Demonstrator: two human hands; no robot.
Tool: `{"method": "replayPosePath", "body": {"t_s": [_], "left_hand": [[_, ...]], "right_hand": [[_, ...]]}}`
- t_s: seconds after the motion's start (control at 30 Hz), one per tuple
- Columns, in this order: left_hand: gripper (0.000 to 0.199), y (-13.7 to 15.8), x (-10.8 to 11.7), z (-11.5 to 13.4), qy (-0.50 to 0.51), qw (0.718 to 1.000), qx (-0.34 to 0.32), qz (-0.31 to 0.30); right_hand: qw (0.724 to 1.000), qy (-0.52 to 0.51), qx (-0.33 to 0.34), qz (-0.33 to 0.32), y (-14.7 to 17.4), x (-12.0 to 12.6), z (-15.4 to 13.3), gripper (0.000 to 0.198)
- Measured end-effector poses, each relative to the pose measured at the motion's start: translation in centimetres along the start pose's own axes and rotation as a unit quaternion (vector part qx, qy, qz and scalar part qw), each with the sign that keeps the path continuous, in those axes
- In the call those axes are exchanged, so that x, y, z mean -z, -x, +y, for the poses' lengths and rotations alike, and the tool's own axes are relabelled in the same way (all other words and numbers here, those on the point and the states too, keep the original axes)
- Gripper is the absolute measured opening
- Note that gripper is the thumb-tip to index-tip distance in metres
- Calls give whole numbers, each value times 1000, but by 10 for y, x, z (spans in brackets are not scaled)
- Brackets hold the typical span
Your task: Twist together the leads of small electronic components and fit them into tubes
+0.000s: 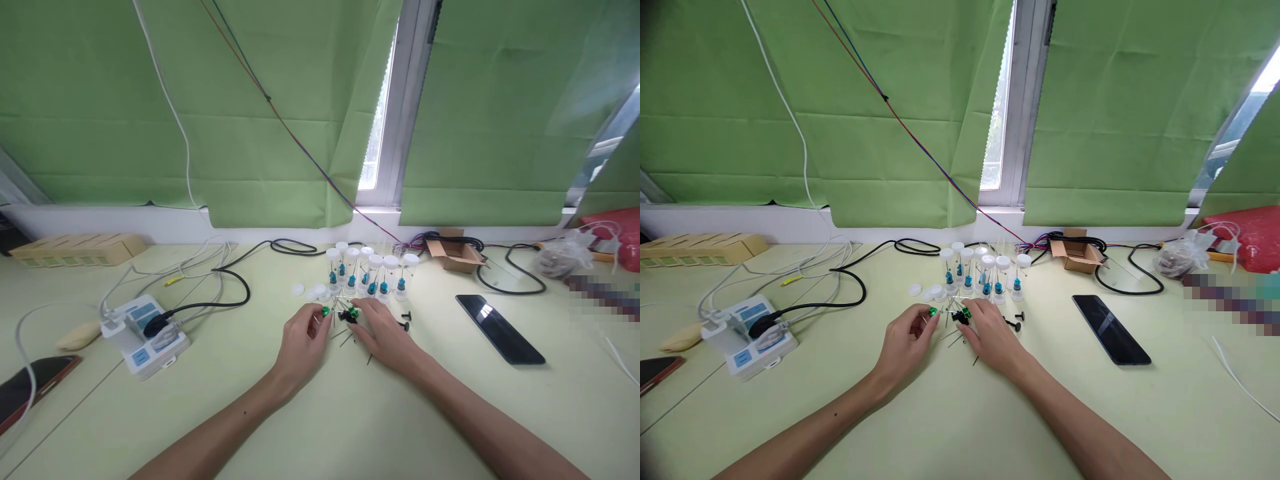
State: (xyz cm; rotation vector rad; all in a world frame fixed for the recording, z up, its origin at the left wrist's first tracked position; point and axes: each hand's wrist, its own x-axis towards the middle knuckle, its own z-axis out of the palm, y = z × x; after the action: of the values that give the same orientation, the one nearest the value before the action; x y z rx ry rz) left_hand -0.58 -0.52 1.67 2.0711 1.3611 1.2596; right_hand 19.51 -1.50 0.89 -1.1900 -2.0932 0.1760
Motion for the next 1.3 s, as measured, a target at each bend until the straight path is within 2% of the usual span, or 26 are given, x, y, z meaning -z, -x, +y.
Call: {"method": "replayPosePath", "body": {"t_s": [0.23,0.43,0.53,0.73,0.9,1.3], "left_hand": [[21,-10,12,0,-9,996,46,76],[24,-14,9,-10,56,996,67,-14],[25,-13,7,-12,56,995,76,-36],[27,-14,7,-12,48,993,95,-40],[29,-14,7,-13,22,993,112,-40],[25,-14,9,-12,-27,996,85,-3]], "right_hand": [[997,11,47,-55,0,-4,-6,42],[998,34,39,-45,0,-5,-4,35],[998,40,44,-36,-1,-6,-6,32],[996,45,66,-30,-7,-10,-11,26],[997,55,54,-30,-20,-15,-8,21],[997,61,43,-17,-54,-44,-6,18]]}}
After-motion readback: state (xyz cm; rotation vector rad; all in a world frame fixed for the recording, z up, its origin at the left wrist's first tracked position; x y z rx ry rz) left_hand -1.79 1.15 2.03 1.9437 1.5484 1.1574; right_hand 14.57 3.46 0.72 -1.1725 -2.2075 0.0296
